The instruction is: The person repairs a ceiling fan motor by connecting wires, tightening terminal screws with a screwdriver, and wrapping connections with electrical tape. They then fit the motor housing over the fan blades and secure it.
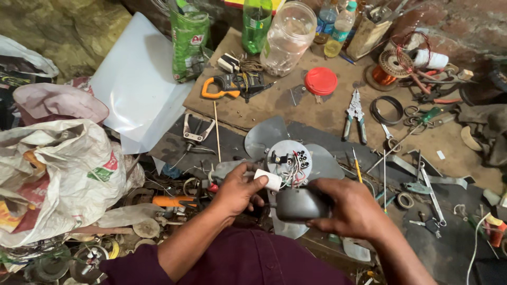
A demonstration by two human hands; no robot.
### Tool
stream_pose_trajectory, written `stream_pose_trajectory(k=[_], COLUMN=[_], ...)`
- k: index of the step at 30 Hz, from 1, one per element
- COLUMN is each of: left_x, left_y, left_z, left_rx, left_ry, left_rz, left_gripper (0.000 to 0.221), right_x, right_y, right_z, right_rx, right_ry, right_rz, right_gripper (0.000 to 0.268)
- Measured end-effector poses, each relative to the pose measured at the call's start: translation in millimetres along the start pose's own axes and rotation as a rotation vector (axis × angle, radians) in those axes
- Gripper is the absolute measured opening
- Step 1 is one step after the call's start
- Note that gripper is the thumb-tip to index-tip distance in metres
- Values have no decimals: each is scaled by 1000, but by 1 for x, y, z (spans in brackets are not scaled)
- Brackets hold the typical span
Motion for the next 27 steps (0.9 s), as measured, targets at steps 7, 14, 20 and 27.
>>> stream_pose_trajectory(k=[7,14,20,27], left_x=[10,2,-39,-27], left_y=[9,23,18,38], left_z=[51,77,75,90], left_rx=[-699,-778,-725,-1154], left_ry=[468,681,530,840], left_rz=[91,45,10,49], left_gripper=[57,45,32,26], right_x=[-11,-5,1,2], right_y=[-25,-18,-8,-6], right_z=[-9,10,25,30], right_rx=[-225,-196,-284,-285], right_ry=[-6,38,30,88], right_rz=[-91,-122,-128,-122], right_gripper=[66,67,66,68])
Point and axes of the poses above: each hand's wrist, its own x-axis away from the middle knuckle, its own y-axis out of the palm, z = x × y, the point moved 3 cm from there along -x, towards the middle knuckle, and after that the axes turned 9 degrees about y, right-handed, at the moved point
